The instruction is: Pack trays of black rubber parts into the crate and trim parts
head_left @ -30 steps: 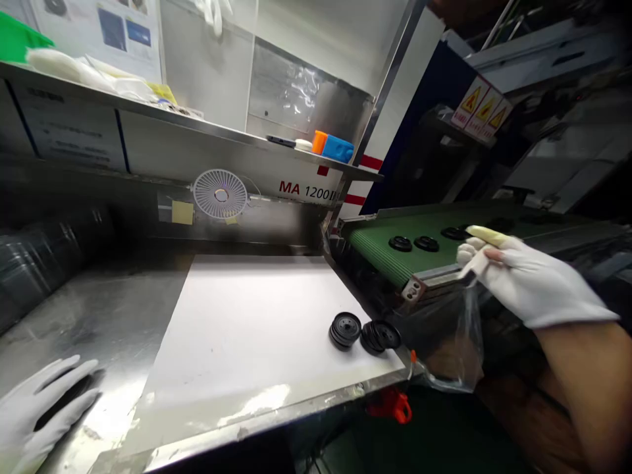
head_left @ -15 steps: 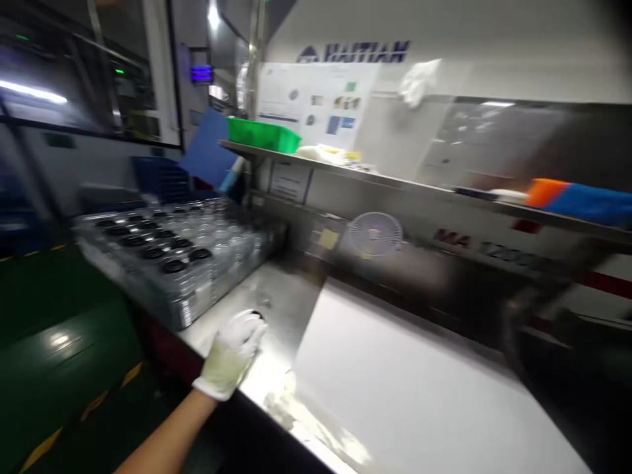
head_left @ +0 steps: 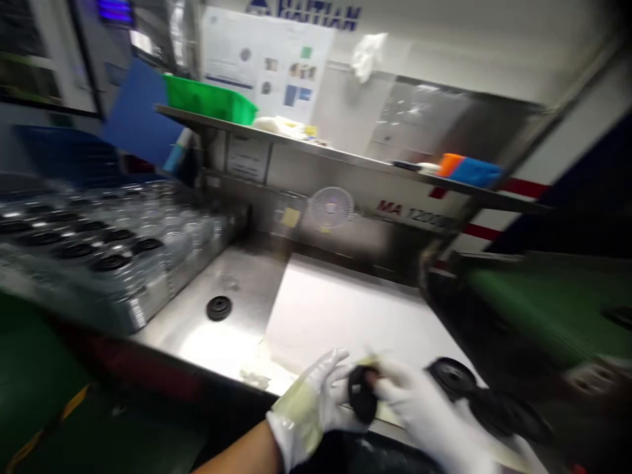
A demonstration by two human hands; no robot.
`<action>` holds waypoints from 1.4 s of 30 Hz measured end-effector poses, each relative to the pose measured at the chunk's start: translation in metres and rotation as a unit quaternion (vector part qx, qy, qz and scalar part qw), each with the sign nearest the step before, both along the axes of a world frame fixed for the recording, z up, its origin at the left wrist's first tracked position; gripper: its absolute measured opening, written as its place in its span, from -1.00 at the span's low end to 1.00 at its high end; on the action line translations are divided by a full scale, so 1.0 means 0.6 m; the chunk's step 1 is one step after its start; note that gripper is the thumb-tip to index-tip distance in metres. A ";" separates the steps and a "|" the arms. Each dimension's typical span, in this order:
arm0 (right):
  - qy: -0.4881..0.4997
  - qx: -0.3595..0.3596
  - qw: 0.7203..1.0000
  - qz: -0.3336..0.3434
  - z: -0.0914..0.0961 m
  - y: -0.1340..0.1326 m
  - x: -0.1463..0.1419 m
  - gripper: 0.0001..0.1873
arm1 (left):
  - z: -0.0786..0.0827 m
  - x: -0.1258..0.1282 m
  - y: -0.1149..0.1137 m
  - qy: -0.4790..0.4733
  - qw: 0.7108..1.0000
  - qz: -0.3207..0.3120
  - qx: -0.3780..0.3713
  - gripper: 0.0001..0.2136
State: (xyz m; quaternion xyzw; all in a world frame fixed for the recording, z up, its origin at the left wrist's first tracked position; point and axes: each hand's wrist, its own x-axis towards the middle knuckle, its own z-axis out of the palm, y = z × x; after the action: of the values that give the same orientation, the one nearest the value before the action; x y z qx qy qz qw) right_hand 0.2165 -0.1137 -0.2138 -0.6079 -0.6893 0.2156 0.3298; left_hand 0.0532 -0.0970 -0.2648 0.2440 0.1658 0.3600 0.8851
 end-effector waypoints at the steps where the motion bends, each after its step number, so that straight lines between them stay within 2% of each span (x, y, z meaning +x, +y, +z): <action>1: -0.002 -0.024 1.000 -0.003 -0.009 -0.013 -0.019 -0.85 | 0.001 0.002 -0.002 0.002 0.999 -0.041 -0.026 -0.52; 3: -0.027 -0.041 0.998 -0.028 -0.027 -0.015 -0.058 -0.84 | -0.001 -0.004 -0.001 0.035 0.996 -0.048 -0.073 -0.58; 6: -0.087 -0.037 0.993 -0.066 -0.041 -0.001 -0.097 -0.84 | -0.018 -0.022 0.006 0.103 0.986 0.020 -0.126 -0.68; 8: -0.095 -0.050 0.991 -0.075 -0.040 0.001 -0.105 -0.86 | -0.030 -0.030 0.012 0.131 0.982 0.050 -0.130 -0.67; 11: -0.030 -0.041 0.995 -0.085 -0.032 -0.006 -0.091 -0.87 | -0.038 -0.035 0.023 0.128 0.980 0.078 -0.129 -0.70; 15: 0.028 -0.006 0.993 -0.111 -0.031 -0.019 -0.050 -0.62 | -0.014 -0.041 0.044 0.057 0.982 0.100 -0.147 -0.76; 19: 0.032 -0.036 0.994 -0.097 -0.053 -0.030 -0.035 -0.65 | 0.021 -0.046 0.057 0.000 0.979 0.114 -0.168 -0.84; 23: 0.038 -0.065 0.995 -0.066 -0.076 -0.042 -0.064 -0.73 | 0.030 -0.040 0.051 -0.035 0.983 0.148 -0.107 -0.90; 27: -0.021 -0.049 0.994 -0.095 -0.084 -0.048 -0.095 -0.62 | 0.027 -0.034 0.041 -0.049 0.982 0.174 -0.058 -0.87; 30: -0.035 -0.034 0.992 -0.117 -0.088 -0.045 -0.094 -0.56 | 0.029 -0.032 0.039 -0.021 0.981 0.183 -0.060 -0.90; 33: -0.065 -0.015 0.986 -0.151 -0.097 -0.023 -0.079 -0.62 | 0.028 -0.040 0.046 0.039 0.972 0.226 -0.051 -0.90; 36: -0.093 0.033 0.980 -0.172 -0.108 0.019 -0.064 -0.67 | 0.019 -0.063 0.062 0.139 0.942 0.304 0.027 -0.83; 39: -0.131 0.063 0.977 -0.157 -0.114 0.055 -0.060 -0.68 | 0.008 -0.097 0.083 0.218 0.908 0.333 0.127 -0.77; 42: -0.145 0.122 0.971 -0.147 -0.104 0.053 -0.049 -0.68 | -0.001 -0.127 0.097 0.339 0.846 0.354 0.209 -0.76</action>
State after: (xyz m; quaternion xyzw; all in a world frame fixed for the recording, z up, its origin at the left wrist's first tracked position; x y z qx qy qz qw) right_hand 0.1873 -0.0821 -0.2763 -0.6824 -0.6542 -0.0114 0.3259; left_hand -0.0231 -0.0390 -0.2655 0.4545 0.4517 0.5699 0.5143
